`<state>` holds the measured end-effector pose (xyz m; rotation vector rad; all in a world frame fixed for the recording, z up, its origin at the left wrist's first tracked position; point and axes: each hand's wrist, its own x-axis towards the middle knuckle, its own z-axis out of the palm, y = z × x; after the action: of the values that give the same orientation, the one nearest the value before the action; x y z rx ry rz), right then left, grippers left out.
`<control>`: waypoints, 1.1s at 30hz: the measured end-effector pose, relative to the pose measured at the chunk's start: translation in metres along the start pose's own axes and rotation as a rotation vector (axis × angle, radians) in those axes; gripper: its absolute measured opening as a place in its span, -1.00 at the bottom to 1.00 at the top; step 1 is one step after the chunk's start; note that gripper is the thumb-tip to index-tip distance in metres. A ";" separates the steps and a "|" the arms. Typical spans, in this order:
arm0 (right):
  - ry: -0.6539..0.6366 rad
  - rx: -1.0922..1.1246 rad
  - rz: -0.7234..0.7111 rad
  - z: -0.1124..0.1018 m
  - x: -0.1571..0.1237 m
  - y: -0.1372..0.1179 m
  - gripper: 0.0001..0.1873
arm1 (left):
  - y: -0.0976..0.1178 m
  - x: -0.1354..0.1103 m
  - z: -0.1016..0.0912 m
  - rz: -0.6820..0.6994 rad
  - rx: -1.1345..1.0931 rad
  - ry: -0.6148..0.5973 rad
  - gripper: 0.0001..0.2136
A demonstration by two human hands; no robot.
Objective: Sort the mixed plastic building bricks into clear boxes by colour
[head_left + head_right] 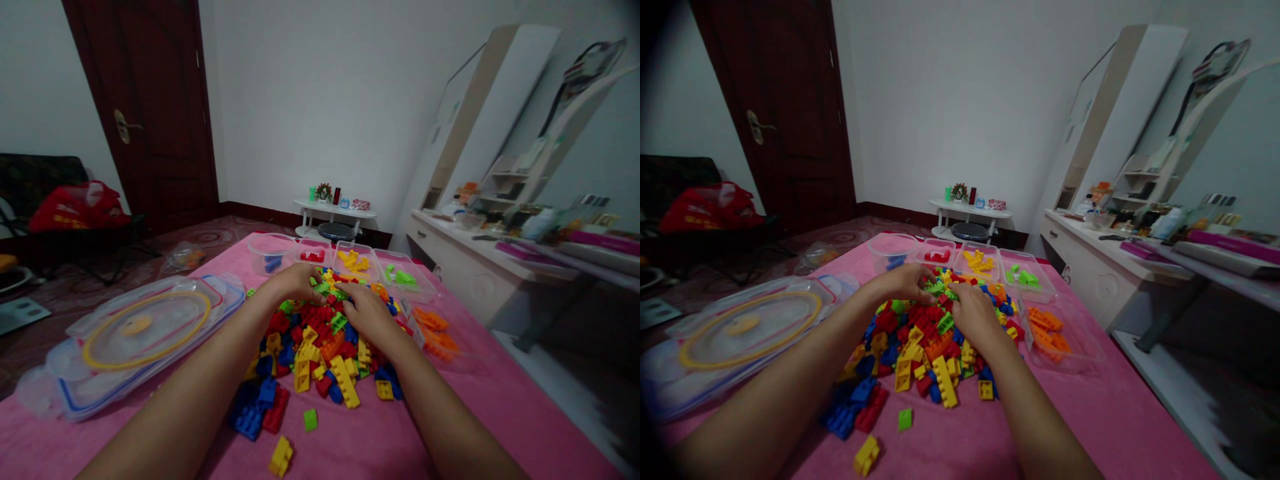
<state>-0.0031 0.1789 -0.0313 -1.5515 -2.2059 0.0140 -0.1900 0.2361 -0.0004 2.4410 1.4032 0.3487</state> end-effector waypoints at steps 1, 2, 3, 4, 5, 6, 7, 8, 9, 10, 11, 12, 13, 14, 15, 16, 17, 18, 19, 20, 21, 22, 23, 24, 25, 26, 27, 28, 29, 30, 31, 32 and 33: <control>-0.008 -0.005 0.008 0.000 0.000 0.000 -0.52 | 0.001 -0.001 0.001 0.007 0.012 0.003 -0.42; -0.011 -0.009 0.009 -0.001 0.001 0.001 -0.55 | 0.001 -0.001 0.003 0.015 0.013 0.012 -0.40; -0.010 -0.011 0.006 -0.001 0.001 0.001 -0.58 | 0.002 -0.001 0.004 0.023 0.004 0.024 -0.39; -0.004 -0.014 0.006 -0.001 0.001 0.002 -0.61 | 0.001 -0.001 0.006 0.033 -0.015 0.036 -0.39; 0.000 -0.017 0.011 -0.002 0.001 0.003 -0.64 | 0.001 -0.001 0.007 0.044 -0.040 0.042 -0.39; 0.002 -0.021 0.017 -0.002 0.001 0.005 -0.65 | 0.000 -0.001 0.007 0.057 -0.070 0.039 -0.39; 0.002 -0.024 0.025 -0.003 0.000 0.006 -0.66 | -0.001 0.000 0.007 0.075 -0.099 0.025 -0.39; 0.001 -0.026 0.035 -0.003 0.000 0.008 -0.65 | -0.002 0.000 0.006 0.096 -0.127 0.006 -0.40; -0.005 -0.026 0.046 -0.004 0.000 0.010 -0.64 | -0.002 0.000 0.006 0.121 -0.156 -0.017 -0.41; -0.012 -0.025 0.059 -0.004 -0.001 0.012 -0.63 | -0.003 0.000 0.007 0.148 -0.186 -0.036 -0.42; -0.018 -0.023 0.073 -0.004 -0.001 0.013 -0.61 | -0.004 0.001 0.008 0.177 -0.214 -0.046 -0.43; -0.021 -0.021 0.087 -0.005 -0.001 0.014 -0.61 | -0.004 0.002 0.010 0.204 -0.235 -0.042 -0.45; -0.019 -0.020 0.098 -0.005 -0.001 0.016 -0.61 | -0.005 0.004 0.013 0.222 -0.250 -0.030 -0.48; -0.006 -0.017 0.112 -0.007 -0.001 0.017 -0.61 | -0.005 0.006 0.016 0.229 -0.259 -0.012 -0.52; 0.021 -0.013 0.128 -0.008 0.000 0.018 -0.61 | -0.005 0.008 0.020 0.226 -0.265 0.012 -0.56; 0.059 -0.005 0.149 -0.010 0.001 0.019 -0.60 | -0.005 0.009 0.022 0.212 -0.275 0.042 -0.60; 0.106 0.013 0.171 -0.013 0.002 0.020 -0.58 | -0.005 0.011 0.024 0.188 -0.296 0.073 -0.64; 0.159 0.051 0.194 -0.016 0.003 0.022 -0.56 | -0.004 0.012 0.025 0.158 -0.334 0.098 -0.70; 0.213 0.118 0.213 -0.019 0.004 0.023 -0.55 | -0.002 0.013 0.025 0.125 -0.397 0.113 -0.76; 0.263 0.224 0.222 -0.022 0.006 0.023 -0.56 | -0.001 0.013 0.024 0.087 -0.486 0.121 -0.79; 0.301 0.367 0.221 -0.025 0.007 0.023 -0.58 | 0.001 0.013 0.022 0.046 -0.594 0.120 -0.78; 0.323 0.530 0.214 -0.028 0.007 0.021 -0.60 | 0.003 0.013 0.019 0.011 -0.716 0.114 -0.74; 0.328 0.692 0.203 -0.030 0.007 0.019 -0.62 | 0.005 0.012 0.017 -0.012 -0.842 0.100 -0.69; 0.316 0.831 0.186 -0.032 0.007 0.016 -0.63 | 0.007 0.012 0.015 -0.023 -0.962 0.081 -0.65; 0.294 0.935 0.168 -0.033 0.006 0.012 -0.62 | 0.009 0.011 0.013 -0.021 -1.066 0.059 -0.62; 0.264 1.001 0.149 -0.034 0.005 0.008 -0.62 | 0.011 0.010 0.012 -0.012 -1.146 0.033 -0.59; 0.231 1.037 0.132 -0.034 0.004 0.004 -0.63 | 0.012 0.010 0.012 -0.001 -1.205 0.010 -0.57; 0.197 1.054 0.118 -0.035 0.003 0.000 -0.64 | 0.014 0.009 0.012 0.006 -1.241 -0.005 -0.55; 0.163 1.058 0.106 -0.035 0.002 -0.002 -0.65 | 0.016 0.008 0.012 0.007 -1.258 -0.009 -0.55; 0.133 1.050 0.097 -0.034 0.002 -0.005 -0.66 | 0.017 0.008 0.013 0.003 -1.264 -0.004 -0.55; 0.115 1.033 0.091 -0.033 0.002 -0.006 -0.68 | 0.019 0.008 0.013 -0.003 -1.264 0.005 -0.56; 0.109 1.008 0.088 -0.033 0.002 -0.007 -0.70 | 0.020 0.007 0.014 -0.011 -1.262 0.012 -0.56; 0.117 0.981 0.091 -0.032 0.003 -0.007 -0.72 | 0.021 0.007 0.014 -0.017 -1.260 0.016 -0.57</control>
<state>0.0010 0.1708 0.0003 -1.0258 -1.6003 0.8651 -0.1646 0.2300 -0.0054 1.3632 0.7616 0.8992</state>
